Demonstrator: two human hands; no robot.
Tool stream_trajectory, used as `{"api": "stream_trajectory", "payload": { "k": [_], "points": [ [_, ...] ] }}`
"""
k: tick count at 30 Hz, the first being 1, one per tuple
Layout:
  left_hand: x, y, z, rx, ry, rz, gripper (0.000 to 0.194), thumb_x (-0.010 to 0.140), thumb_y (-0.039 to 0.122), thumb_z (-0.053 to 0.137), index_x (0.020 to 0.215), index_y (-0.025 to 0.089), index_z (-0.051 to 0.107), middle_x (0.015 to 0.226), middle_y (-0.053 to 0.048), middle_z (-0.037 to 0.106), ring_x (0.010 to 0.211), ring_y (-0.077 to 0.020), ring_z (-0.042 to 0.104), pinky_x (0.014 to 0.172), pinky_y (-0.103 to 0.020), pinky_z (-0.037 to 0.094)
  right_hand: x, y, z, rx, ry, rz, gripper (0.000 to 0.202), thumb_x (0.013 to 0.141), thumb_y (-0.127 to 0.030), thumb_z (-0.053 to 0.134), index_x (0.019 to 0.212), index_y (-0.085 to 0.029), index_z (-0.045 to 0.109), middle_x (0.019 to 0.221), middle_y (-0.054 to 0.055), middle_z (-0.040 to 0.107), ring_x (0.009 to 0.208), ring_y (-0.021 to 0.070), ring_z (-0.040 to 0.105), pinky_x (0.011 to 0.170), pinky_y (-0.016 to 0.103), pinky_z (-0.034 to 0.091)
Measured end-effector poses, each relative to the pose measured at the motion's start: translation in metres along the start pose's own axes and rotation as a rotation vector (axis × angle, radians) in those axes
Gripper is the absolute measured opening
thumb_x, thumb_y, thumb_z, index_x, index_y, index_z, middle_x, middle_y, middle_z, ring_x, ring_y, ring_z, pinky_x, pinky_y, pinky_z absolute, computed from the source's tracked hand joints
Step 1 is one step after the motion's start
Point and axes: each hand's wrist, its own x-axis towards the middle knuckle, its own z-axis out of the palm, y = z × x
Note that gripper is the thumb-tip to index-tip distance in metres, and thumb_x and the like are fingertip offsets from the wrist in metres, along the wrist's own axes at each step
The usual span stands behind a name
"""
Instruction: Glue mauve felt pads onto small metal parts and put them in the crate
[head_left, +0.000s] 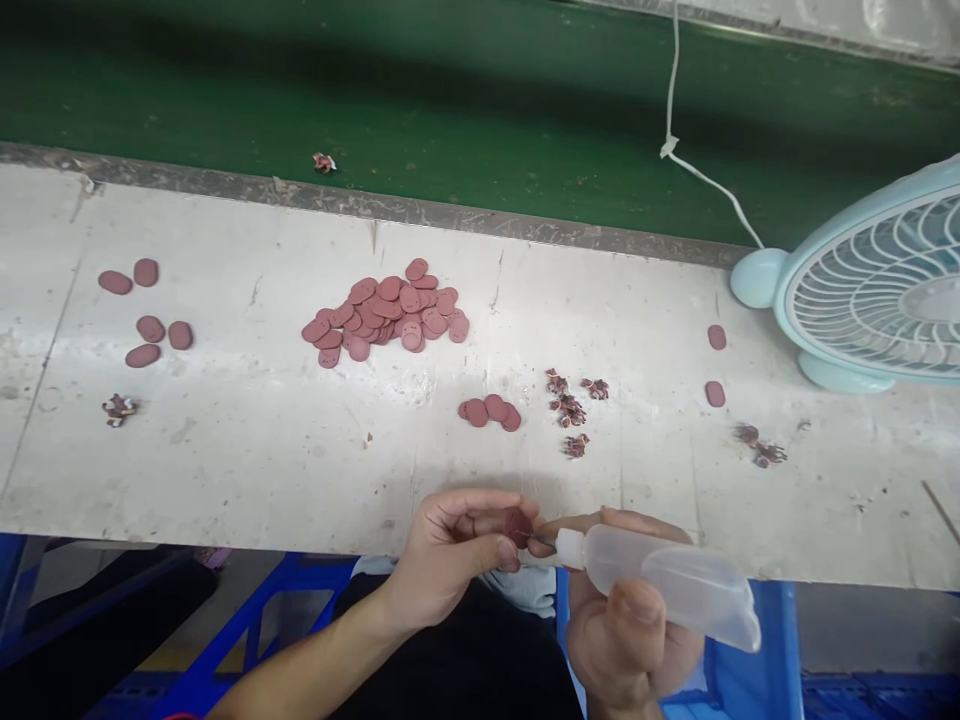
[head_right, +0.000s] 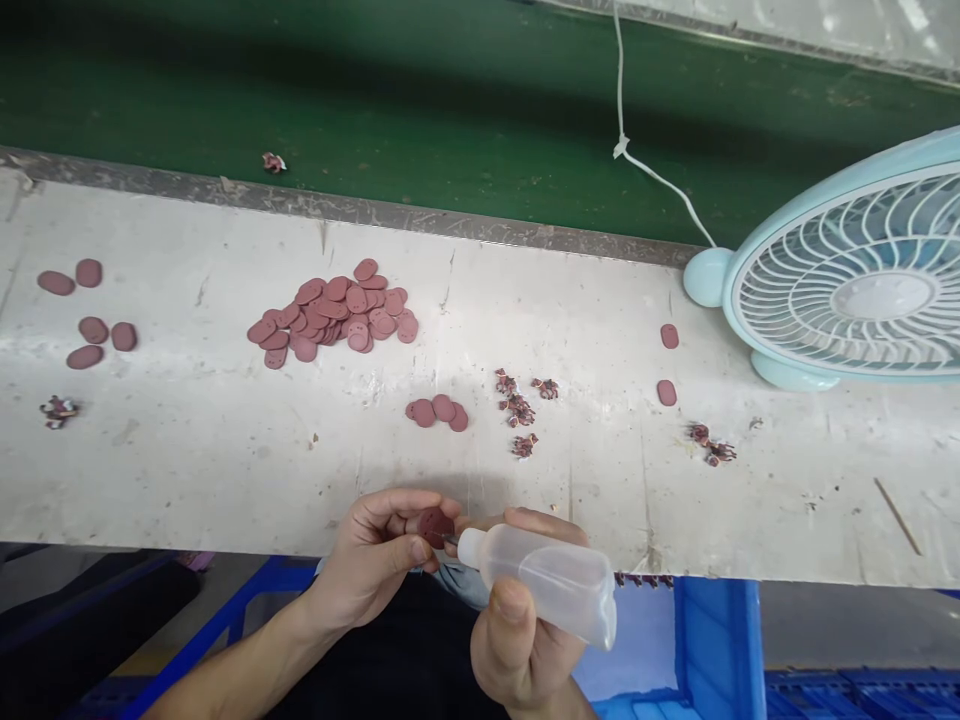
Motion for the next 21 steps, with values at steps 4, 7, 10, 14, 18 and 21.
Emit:
{"api": "stream_trajectory", "payload": {
  "k": [4, 7, 10, 14, 18, 21],
  "points": [
    [0.001, -0.001, 0.0, -0.01, 0.012, -0.003, 0.029, 0.075, 0.012, 0.086, 0.1, 0.025, 0.082, 0.1, -0.004, 0.083, 0.08, -0.0164, 0.078, 0.065, -0.018, 0.059, 0.007, -0.015, 0.013, 0.006, 0.07, -0.149, 0.026, 0.093, -0.048, 0.06, 0.112, -0.031, 0.066, 0.079, 0.006, 0.072, 0.068, 0.0331, 0.069, 0.062, 0.058, 0.059],
    [0.001, -0.002, -0.001, 0.0, 0.019, -0.006, 0.029, 0.075, 0.012, 0.086, 0.1, 0.025, 0.082, 0.1, -0.005, 0.083, 0.079, -0.0152, 0.078, 0.065, -0.018, 0.059, 0.008, -0.014, 0.012, -0.004, 0.056, -0.154, 0.027, 0.093, -0.049, 0.059, 0.113, -0.032, 0.066, 0.079, 0.006, 0.072, 0.068, 0.0331, 0.069, 0.062, 0.057, 0.059],
    [0.001, -0.002, -0.002, 0.009, 0.017, 0.0, 0.029, 0.075, 0.011, 0.086, 0.101, 0.024, 0.081, 0.1, -0.006, 0.083, 0.082, -0.0153, 0.078, 0.064, -0.017, 0.059, 0.008, -0.01, 0.009, -0.004, 0.031, -0.196, 0.028, 0.092, -0.046, 0.06, 0.115, -0.031, 0.065, 0.079, 0.006, 0.072, 0.07, 0.0327, 0.07, 0.062, 0.054, 0.06],
    [0.001, -0.003, -0.003, 0.015, 0.013, 0.011, 0.03, 0.076, 0.01, 0.085, 0.101, 0.025, 0.081, 0.103, -0.005, 0.083, 0.087, -0.0163, 0.078, 0.064, -0.016, 0.059, 0.006, -0.009, 0.011, 0.027, 0.0, -0.191, 0.027, 0.092, -0.043, 0.061, 0.115, -0.03, 0.065, 0.08, 0.005, 0.071, 0.072, 0.0314, 0.07, 0.063, 0.05, 0.059],
    [0.001, -0.002, -0.002, 0.007, 0.005, 0.007, 0.031, 0.076, 0.01, 0.085, 0.102, 0.026, 0.081, 0.104, -0.004, 0.083, 0.09, -0.0168, 0.078, 0.07, -0.018, 0.06, 0.011, -0.018, 0.01, 0.1, 0.032, -0.104, 0.029, 0.089, -0.049, 0.065, 0.109, -0.027, 0.067, 0.075, 0.003, 0.071, 0.069, 0.0283, 0.07, 0.064, 0.045, 0.059],
    [0.001, 0.001, -0.002, -0.014, -0.016, 0.013, 0.03, 0.075, 0.01, 0.086, 0.1, 0.026, 0.081, 0.106, -0.005, 0.082, 0.095, -0.0199, 0.078, 0.072, -0.019, 0.06, 0.029, -0.027, -0.007, 0.361, 0.011, 0.125, 0.031, 0.088, -0.053, 0.064, 0.101, -0.025, 0.069, 0.07, 0.001, 0.068, 0.061, 0.0209, 0.068, 0.053, 0.033, 0.058]
  ]
}}
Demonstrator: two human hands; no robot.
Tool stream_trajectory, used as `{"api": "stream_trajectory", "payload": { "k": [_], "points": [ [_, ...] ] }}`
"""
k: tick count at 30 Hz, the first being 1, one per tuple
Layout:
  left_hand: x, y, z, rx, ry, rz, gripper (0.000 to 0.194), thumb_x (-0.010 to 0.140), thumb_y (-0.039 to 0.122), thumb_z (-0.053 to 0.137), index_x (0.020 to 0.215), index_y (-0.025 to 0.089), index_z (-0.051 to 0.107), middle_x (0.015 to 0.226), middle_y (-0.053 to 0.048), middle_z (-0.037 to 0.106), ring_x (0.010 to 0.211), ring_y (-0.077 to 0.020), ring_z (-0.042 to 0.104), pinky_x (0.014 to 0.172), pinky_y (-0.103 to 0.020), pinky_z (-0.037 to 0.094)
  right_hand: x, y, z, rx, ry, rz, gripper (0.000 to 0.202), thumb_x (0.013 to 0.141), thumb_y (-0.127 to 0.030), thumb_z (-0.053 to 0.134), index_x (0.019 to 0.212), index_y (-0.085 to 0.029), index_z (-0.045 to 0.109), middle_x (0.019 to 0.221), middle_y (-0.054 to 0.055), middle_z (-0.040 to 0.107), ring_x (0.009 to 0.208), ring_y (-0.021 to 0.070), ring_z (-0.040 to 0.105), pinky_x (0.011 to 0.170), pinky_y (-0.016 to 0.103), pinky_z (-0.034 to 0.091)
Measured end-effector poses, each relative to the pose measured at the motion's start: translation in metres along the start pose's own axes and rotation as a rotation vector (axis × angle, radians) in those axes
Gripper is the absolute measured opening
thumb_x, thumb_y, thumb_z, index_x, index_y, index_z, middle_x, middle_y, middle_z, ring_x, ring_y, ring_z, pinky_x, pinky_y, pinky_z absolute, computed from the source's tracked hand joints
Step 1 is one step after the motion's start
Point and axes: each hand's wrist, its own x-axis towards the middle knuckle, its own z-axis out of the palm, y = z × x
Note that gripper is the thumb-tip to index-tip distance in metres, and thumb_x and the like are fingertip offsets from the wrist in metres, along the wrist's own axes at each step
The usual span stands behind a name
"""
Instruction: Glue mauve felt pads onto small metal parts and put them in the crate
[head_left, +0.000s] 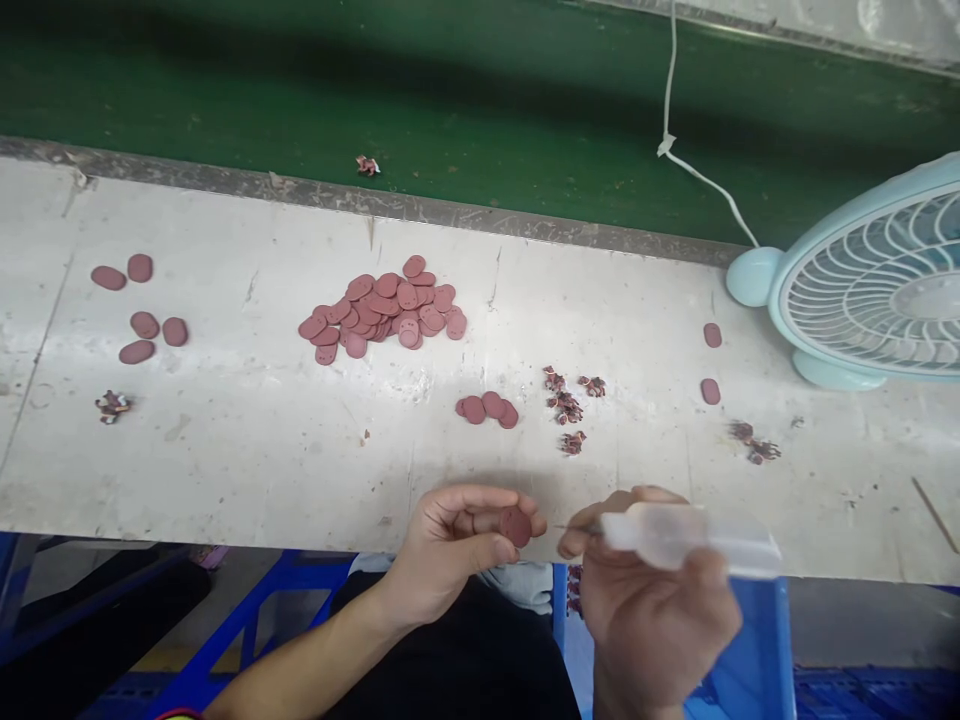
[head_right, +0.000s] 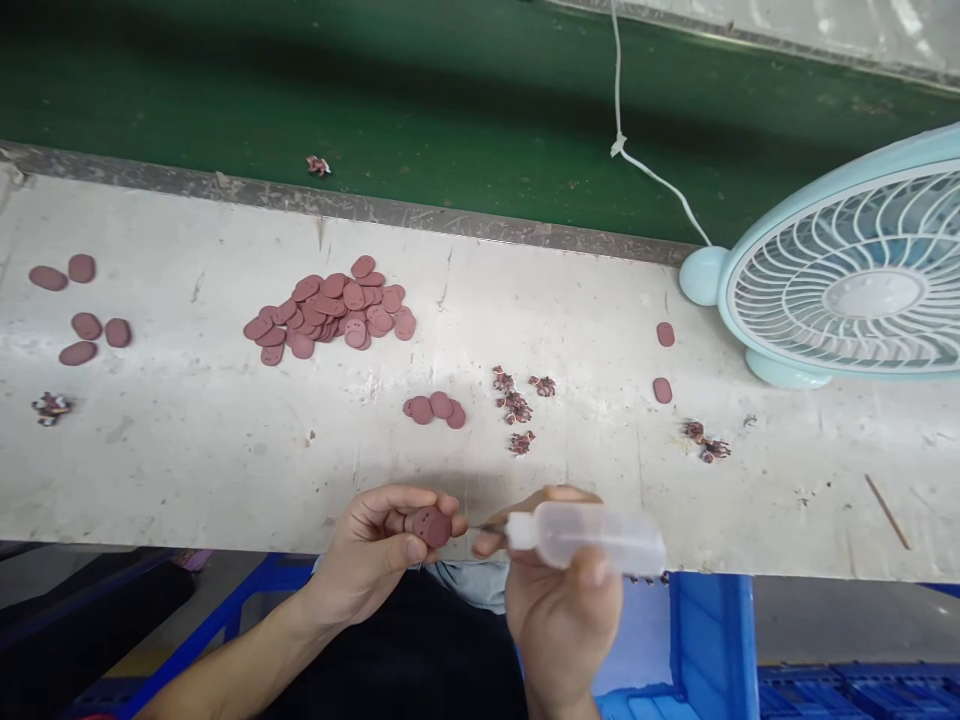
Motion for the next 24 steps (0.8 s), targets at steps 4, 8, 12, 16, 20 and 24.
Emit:
{"api": "stream_trajectory", "payload": {
  "k": [4, 8, 12, 16, 20, 24],
  "points": [
    [-0.001, 0.005, -0.004, -0.022, -0.058, 0.012, 0.028, 0.079, 0.01, 0.082, 0.102, 0.027, 0.08, 0.108, -0.005, 0.082, 0.098, -0.0225, 0.078, 0.068, -0.018, 0.061, 0.042, -0.016, -0.043, 0.725, 0.093, 0.421, 0.036, 0.09, -0.037, 0.064, 0.121, -0.021, 0.059, 0.071, 0.0, 0.059, 0.058, 0.0148, 0.061, 0.046, 0.024, 0.057],
    [-0.002, 0.007, -0.012, -0.043, -0.135, 0.009, 0.032, 0.082, 0.01, 0.079, 0.106, 0.031, 0.078, 0.113, -0.003, 0.08, 0.09, -0.0214, 0.079, 0.056, -0.016, 0.061, 0.078, -0.012, -0.08, 1.652, 0.457, 0.477, 0.043, 0.087, -0.014, 0.066, 0.128, -0.026, 0.056, 0.065, -0.005, 0.053, 0.048, 0.0109, 0.049, 0.031, 0.017, 0.042],
    [-0.003, 0.011, -0.017, -0.039, -0.144, 0.025, 0.032, 0.083, 0.011, 0.078, 0.107, 0.031, 0.078, 0.116, -0.003, 0.079, 0.089, -0.0202, 0.079, 0.056, -0.015, 0.061, 0.076, -0.005, -0.09, 1.986, 0.357, 0.426, 0.049, 0.08, 0.003, 0.064, 0.121, -0.024, 0.065, 0.07, -0.004, 0.061, 0.049, 0.0085, 0.054, 0.033, 0.014, 0.045],
    [-0.006, 0.019, -0.021, -0.05, -0.123, 0.063, 0.023, 0.085, 0.021, 0.078, 0.107, 0.028, 0.079, 0.119, -0.007, 0.078, 0.091, -0.0235, 0.079, 0.056, -0.017, 0.061, 0.05, -0.013, -0.069, 1.419, -0.206, 0.486, 0.038, 0.071, -0.009, 0.081, 0.103, -0.023, 0.067, 0.053, -0.011, 0.046, 0.036, 0.0056, 0.044, 0.029, 0.014, 0.038],
    [-0.01, 0.031, -0.026, -0.055, -0.034, 0.089, 0.018, 0.086, 0.023, 0.077, 0.103, 0.026, 0.08, 0.115, -0.009, 0.079, 0.088, -0.0251, 0.08, 0.051, -0.017, 0.058, 0.051, -0.022, -0.002, 0.207, -0.405, 0.271, 0.017, 0.091, -0.037, 0.069, 0.099, -0.022, 0.069, 0.061, -0.005, 0.053, 0.043, 0.0076, 0.05, 0.038, 0.02, 0.043],
    [-0.016, 0.044, -0.027, -0.073, 0.063, 0.113, 0.018, 0.079, 0.025, 0.084, 0.097, 0.022, 0.08, 0.11, -0.012, 0.08, 0.086, -0.0254, 0.08, 0.05, -0.016, 0.055, 0.113, -0.011, 0.112, -0.993, -0.575, -0.262, 0.028, 0.101, -0.042, 0.053, 0.091, -0.021, 0.068, 0.067, -0.001, 0.065, 0.061, 0.016, 0.065, 0.062, 0.03, 0.055]
  ]
}}
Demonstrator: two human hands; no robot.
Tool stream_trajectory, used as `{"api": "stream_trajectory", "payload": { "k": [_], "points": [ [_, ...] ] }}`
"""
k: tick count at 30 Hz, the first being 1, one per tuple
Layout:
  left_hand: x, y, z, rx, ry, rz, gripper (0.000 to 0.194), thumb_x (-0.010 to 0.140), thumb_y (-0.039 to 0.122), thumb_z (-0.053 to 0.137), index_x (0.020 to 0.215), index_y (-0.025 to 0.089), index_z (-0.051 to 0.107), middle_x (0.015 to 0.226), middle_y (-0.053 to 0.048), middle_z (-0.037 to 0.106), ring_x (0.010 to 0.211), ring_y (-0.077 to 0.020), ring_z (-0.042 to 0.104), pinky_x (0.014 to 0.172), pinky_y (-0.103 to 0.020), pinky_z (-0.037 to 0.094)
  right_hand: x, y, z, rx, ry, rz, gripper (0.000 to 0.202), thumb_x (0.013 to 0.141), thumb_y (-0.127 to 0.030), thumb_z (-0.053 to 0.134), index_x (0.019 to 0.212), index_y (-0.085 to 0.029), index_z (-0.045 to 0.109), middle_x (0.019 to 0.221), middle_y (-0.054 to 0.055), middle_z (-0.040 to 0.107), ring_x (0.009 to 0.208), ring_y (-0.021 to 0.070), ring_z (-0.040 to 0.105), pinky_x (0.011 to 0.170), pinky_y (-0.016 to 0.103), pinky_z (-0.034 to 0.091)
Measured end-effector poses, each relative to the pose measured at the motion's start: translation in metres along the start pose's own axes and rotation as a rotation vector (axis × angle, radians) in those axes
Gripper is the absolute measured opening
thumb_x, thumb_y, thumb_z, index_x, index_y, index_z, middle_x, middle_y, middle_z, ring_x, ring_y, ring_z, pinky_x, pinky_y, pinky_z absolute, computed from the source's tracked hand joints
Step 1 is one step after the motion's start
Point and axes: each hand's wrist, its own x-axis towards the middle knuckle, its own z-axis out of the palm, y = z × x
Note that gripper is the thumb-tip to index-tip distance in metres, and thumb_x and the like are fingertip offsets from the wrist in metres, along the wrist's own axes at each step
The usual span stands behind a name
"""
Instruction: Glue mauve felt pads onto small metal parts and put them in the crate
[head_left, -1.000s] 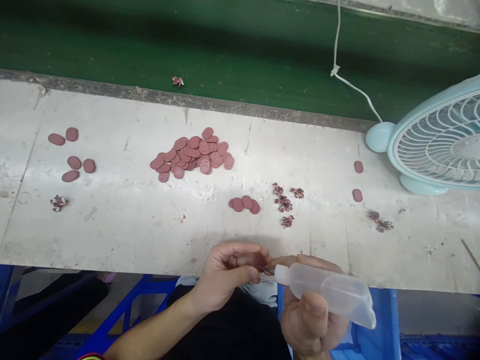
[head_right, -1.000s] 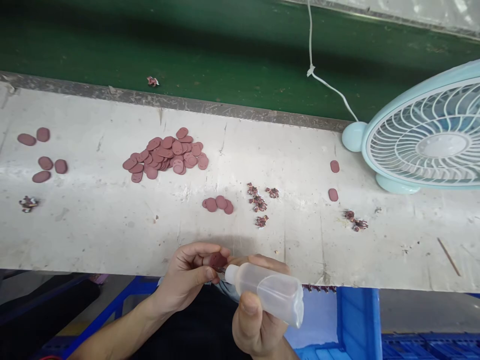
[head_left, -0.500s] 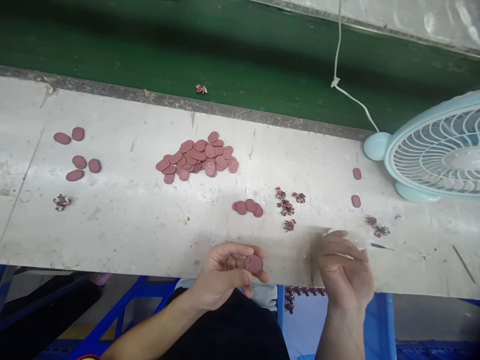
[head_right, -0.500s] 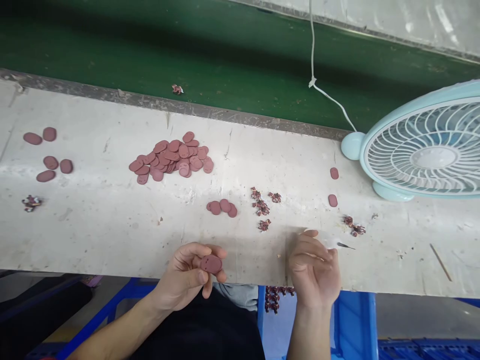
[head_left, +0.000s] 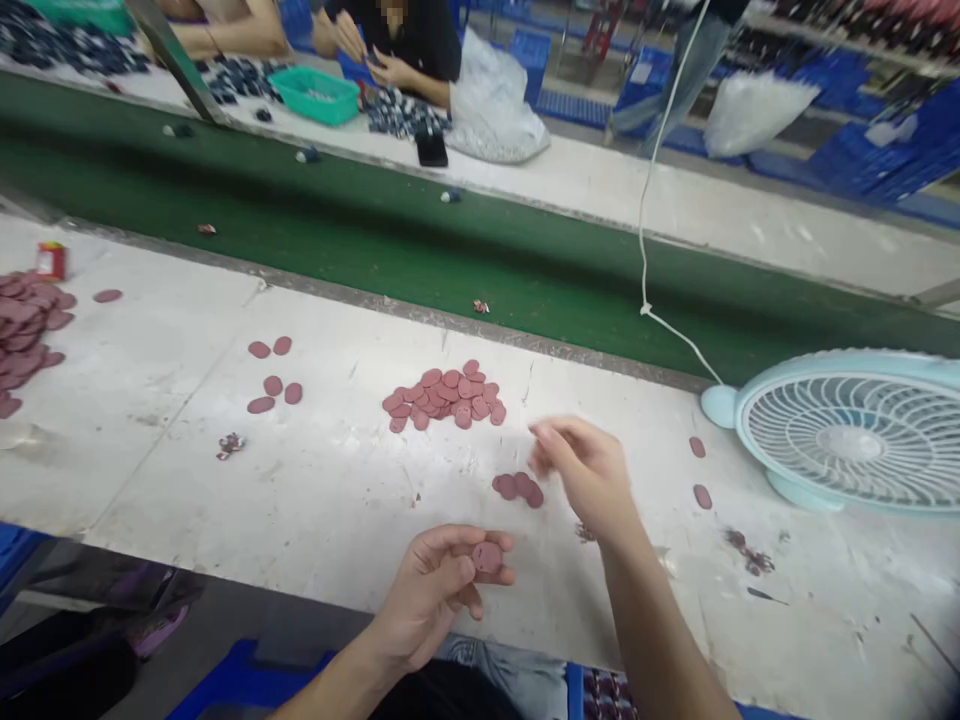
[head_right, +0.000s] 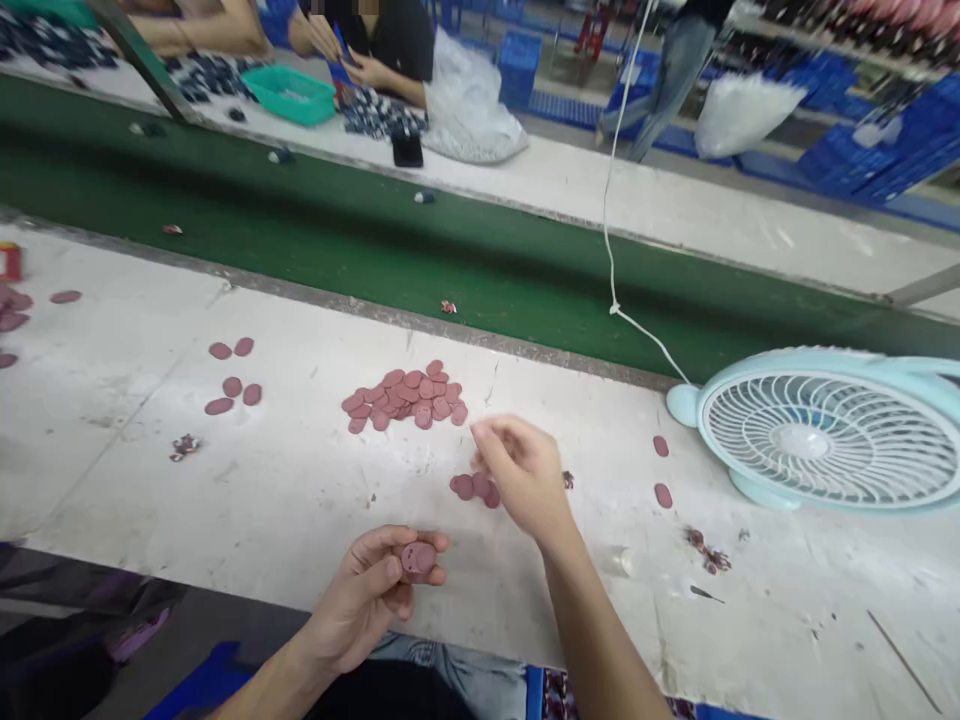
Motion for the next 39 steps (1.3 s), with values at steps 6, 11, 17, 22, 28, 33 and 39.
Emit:
{"api": "stream_trajectory", "payload": {
  "k": [6, 11, 17, 22, 28, 33, 39],
  "points": [
    [-0.02, 0.01, 0.003, -0.028, 0.166, 0.035, 0.024, 0.075, 0.027, 0.088, 0.096, 0.02, 0.079, 0.109, -0.015, 0.08, 0.087, -0.025, 0.079, 0.051, -0.016, 0.051, 0.167, -0.034, 0.046, -0.362, 0.109, -0.041, 0.023, 0.098, -0.03, 0.064, 0.116, -0.016, 0.067, 0.127, 0.009, 0.065, 0.119, 0.026, 0.061, 0.103, 0.05, 0.05],
    [-0.031, 0.011, -0.001, -0.085, 0.267, 0.07, 0.027, 0.074, 0.029, 0.089, 0.097, 0.02, 0.08, 0.111, -0.014, 0.08, 0.088, -0.0242, 0.079, 0.052, -0.016, 0.052, 0.198, -0.046, 0.053, -0.433, 0.16, 0.002, 0.034, 0.097, -0.035, 0.065, 0.126, -0.018, 0.062, 0.135, 0.011, 0.06, 0.121, 0.0275, 0.06, 0.102, 0.052, 0.051],
    [-0.027, 0.018, -0.007, -0.109, 0.224, 0.093, 0.02, 0.076, 0.029, 0.087, 0.094, 0.023, 0.08, 0.117, -0.012, 0.079, 0.095, -0.0235, 0.078, 0.052, -0.013, 0.051, 0.139, -0.049, 0.042, -0.208, 0.102, -0.049, 0.024, 0.096, -0.032, 0.064, 0.113, -0.015, 0.068, 0.116, 0.009, 0.07, 0.105, 0.0228, 0.067, 0.096, 0.044, 0.055],
    [-0.015, 0.017, -0.01, -0.076, 0.165, 0.084, 0.018, 0.076, 0.025, 0.086, 0.093, 0.023, 0.08, 0.113, -0.01, 0.08, 0.097, -0.0243, 0.078, 0.055, -0.015, 0.054, -0.008, -0.033, 0.031, 0.101, -0.061, 0.001, 0.03, 0.092, -0.045, 0.067, 0.103, -0.018, 0.075, 0.085, 0.006, 0.077, 0.073, 0.019, 0.072, 0.067, 0.033, 0.061],
    [-0.008, 0.004, -0.004, 0.049, 0.061, 0.047, 0.02, 0.078, 0.022, 0.085, 0.096, 0.022, 0.08, 0.11, -0.008, 0.081, 0.085, -0.018, 0.077, 0.062, -0.019, 0.059, -0.124, -0.012, 0.033, 0.561, -0.062, 0.183, 0.018, 0.087, -0.029, 0.077, 0.105, -0.029, 0.08, 0.098, 0.004, 0.078, 0.076, 0.0169, 0.073, 0.065, 0.026, 0.06],
    [-0.008, -0.008, 0.006, 0.142, 0.023, -0.031, 0.013, 0.075, 0.021, 0.087, 0.085, 0.017, 0.08, 0.096, -0.006, 0.082, 0.06, -0.0103, 0.07, 0.058, -0.018, 0.058, -0.142, -0.003, 0.032, 0.601, 0.02, 0.263, 0.018, 0.089, -0.032, 0.076, 0.106, -0.027, 0.079, 0.1, 0.006, 0.077, 0.083, 0.0216, 0.074, 0.069, 0.031, 0.063],
    [-0.011, -0.018, 0.012, 0.245, 0.044, -0.055, 0.012, 0.073, 0.02, 0.088, 0.079, 0.015, 0.079, 0.105, -0.01, 0.081, 0.066, -0.0122, 0.072, 0.06, -0.02, 0.059, -0.155, 0.002, 0.025, 0.594, 0.043, 0.269, 0.016, 0.09, -0.031, 0.074, 0.105, -0.026, 0.077, 0.1, 0.005, 0.075, 0.084, 0.0195, 0.074, 0.072, 0.03, 0.063]
  ]
}}
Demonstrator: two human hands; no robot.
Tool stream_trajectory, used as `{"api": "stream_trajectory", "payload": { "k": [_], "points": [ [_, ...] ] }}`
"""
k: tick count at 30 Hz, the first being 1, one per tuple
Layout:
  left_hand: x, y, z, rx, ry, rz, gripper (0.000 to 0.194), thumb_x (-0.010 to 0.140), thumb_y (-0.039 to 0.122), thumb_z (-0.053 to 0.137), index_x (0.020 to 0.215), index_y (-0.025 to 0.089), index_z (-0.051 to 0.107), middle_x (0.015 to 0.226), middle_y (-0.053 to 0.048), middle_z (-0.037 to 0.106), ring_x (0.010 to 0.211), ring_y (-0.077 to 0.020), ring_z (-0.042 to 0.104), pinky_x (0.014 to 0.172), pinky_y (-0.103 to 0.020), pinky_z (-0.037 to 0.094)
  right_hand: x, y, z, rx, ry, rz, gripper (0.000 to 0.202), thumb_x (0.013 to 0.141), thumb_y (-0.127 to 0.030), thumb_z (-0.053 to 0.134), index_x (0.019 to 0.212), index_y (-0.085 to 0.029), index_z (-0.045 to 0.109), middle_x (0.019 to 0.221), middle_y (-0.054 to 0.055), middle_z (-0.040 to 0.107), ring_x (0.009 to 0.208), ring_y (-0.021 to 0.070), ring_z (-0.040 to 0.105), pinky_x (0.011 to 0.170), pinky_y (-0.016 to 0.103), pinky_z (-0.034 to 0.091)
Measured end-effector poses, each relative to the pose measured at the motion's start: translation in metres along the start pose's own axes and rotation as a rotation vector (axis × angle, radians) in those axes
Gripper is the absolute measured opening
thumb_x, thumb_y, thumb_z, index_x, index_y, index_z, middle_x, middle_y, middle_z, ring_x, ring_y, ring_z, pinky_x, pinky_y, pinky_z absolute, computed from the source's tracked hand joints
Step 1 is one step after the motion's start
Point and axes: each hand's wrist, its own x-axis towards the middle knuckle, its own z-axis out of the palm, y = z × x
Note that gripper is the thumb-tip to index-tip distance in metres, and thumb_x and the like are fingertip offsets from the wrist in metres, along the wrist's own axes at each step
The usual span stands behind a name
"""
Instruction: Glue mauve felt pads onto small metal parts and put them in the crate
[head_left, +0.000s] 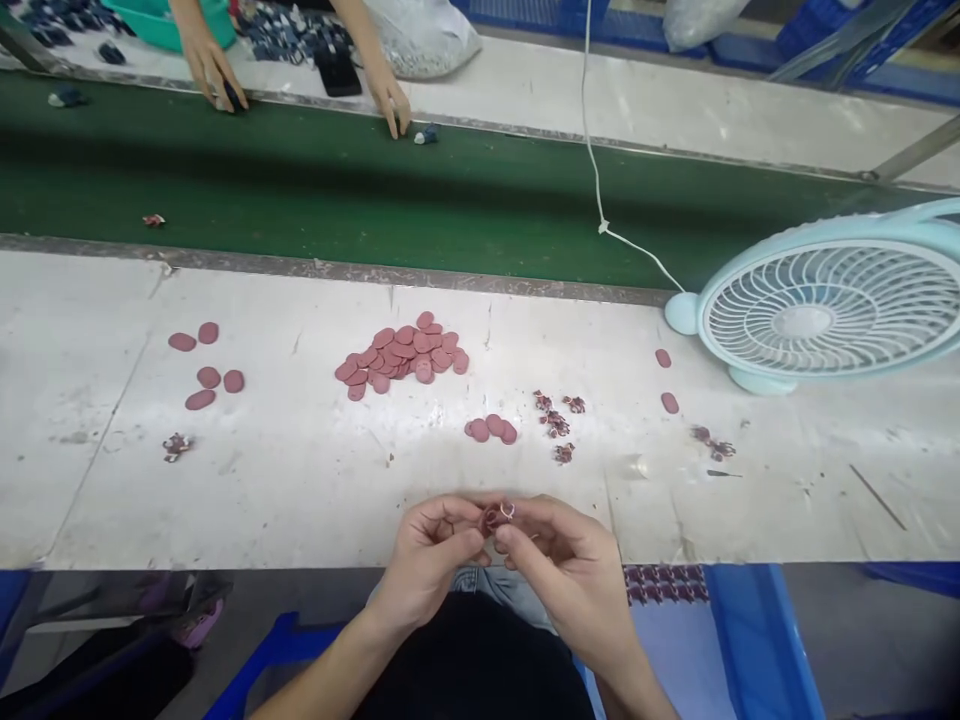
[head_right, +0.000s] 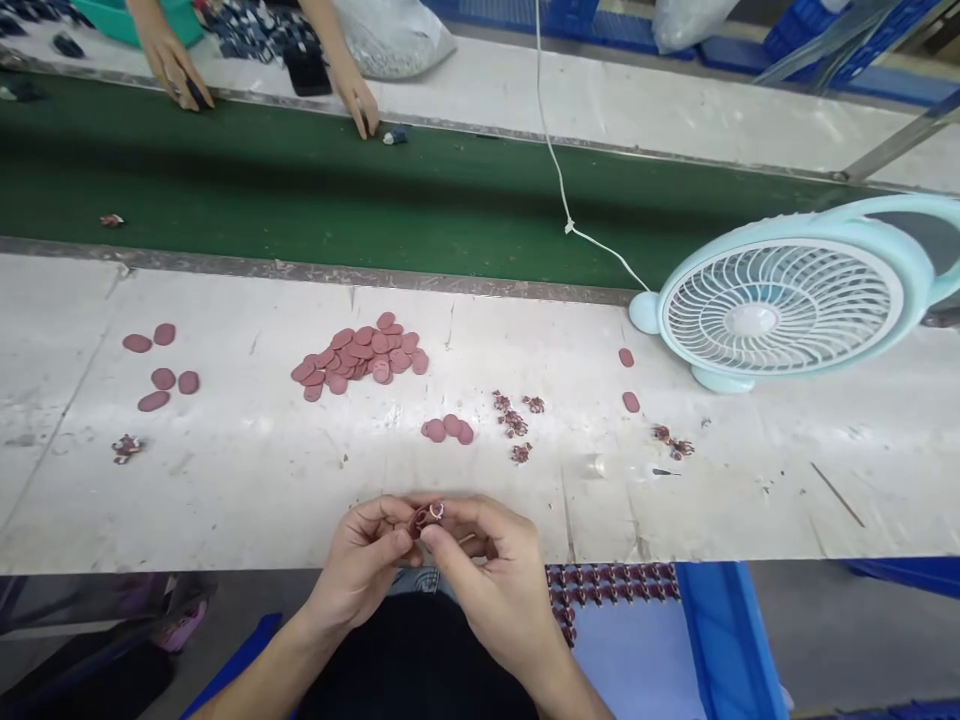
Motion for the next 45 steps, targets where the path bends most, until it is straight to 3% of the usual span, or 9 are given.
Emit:
{"api": "stream_trajectory", "payload": {
  "k": [8, 12, 22, 28, 35, 45],
  "points": [
    [0.0, -0.003, 0.008, 0.07, 0.01, 0.045, 0.012, 0.069, 0.019, 0.089, 0.068, 0.015, 0.078, 0.105, -0.012, 0.081, 0.076, -0.0207, 0.075, 0.063, -0.028, 0.06, 0.004, -0.002, -0.012, 0.095, -0.081, 0.077, 0.012, 0.089, -0.03, 0.077, 0.097, -0.022, 0.073, 0.087, 0.001, 0.074, 0.076, 0.0137, 0.07, 0.07, 0.025, 0.059],
    [-0.001, -0.005, 0.011, 0.095, 0.012, 0.068, 0.011, 0.071, 0.021, 0.089, 0.068, 0.017, 0.079, 0.107, -0.012, 0.081, 0.077, -0.0204, 0.075, 0.068, -0.029, 0.059, 0.006, -0.003, -0.017, 0.188, -0.11, 0.089, 0.012, 0.088, -0.028, 0.078, 0.094, -0.021, 0.071, 0.084, 0.001, 0.075, 0.073, 0.0127, 0.07, 0.071, 0.025, 0.06],
    [-0.002, -0.01, 0.01, 0.254, -0.039, 0.08, 0.002, 0.079, 0.019, 0.082, 0.077, 0.02, 0.082, 0.113, -0.011, 0.08, 0.097, -0.0269, 0.075, 0.082, -0.035, 0.06, -0.005, -0.002, -0.028, 0.035, -0.052, -0.011, 0.008, 0.089, -0.027, 0.075, 0.095, -0.023, 0.072, 0.089, 0.002, 0.071, 0.076, 0.0146, 0.068, 0.07, 0.027, 0.058],
    [0.0, -0.016, 0.016, 0.25, -0.036, 0.1, 0.004, 0.081, 0.019, 0.081, 0.077, 0.021, 0.082, 0.112, -0.01, 0.08, 0.099, -0.0267, 0.074, 0.087, -0.036, 0.058, -0.006, 0.004, -0.028, 0.209, -0.054, 0.016, 0.007, 0.09, -0.026, 0.075, 0.094, -0.023, 0.071, 0.081, 0.0, 0.068, 0.072, 0.0129, 0.067, 0.072, 0.027, 0.059],
    [0.0, -0.019, 0.019, 0.236, -0.036, 0.078, 0.005, 0.082, 0.017, 0.08, 0.079, 0.02, 0.082, 0.114, -0.01, 0.079, 0.093, -0.0238, 0.075, 0.077, -0.031, 0.06, -0.007, 0.009, -0.029, 0.274, -0.022, 0.005, 0.006, 0.089, -0.026, 0.076, 0.093, -0.023, 0.071, 0.084, 0.0, 0.071, 0.074, 0.0128, 0.069, 0.071, 0.026, 0.06],
    [0.006, -0.024, 0.022, 0.278, -0.079, 0.141, 0.005, 0.083, 0.02, 0.079, 0.087, 0.022, 0.08, 0.122, -0.009, 0.076, 0.1, -0.0262, 0.076, 0.079, -0.034, 0.064, -0.009, 0.026, -0.035, 0.327, 0.039, 0.004, 0.009, 0.091, -0.027, 0.074, 0.1, -0.025, 0.073, 0.09, 0.003, 0.076, 0.082, 0.0157, 0.073, 0.073, 0.027, 0.063]
  ]
}}
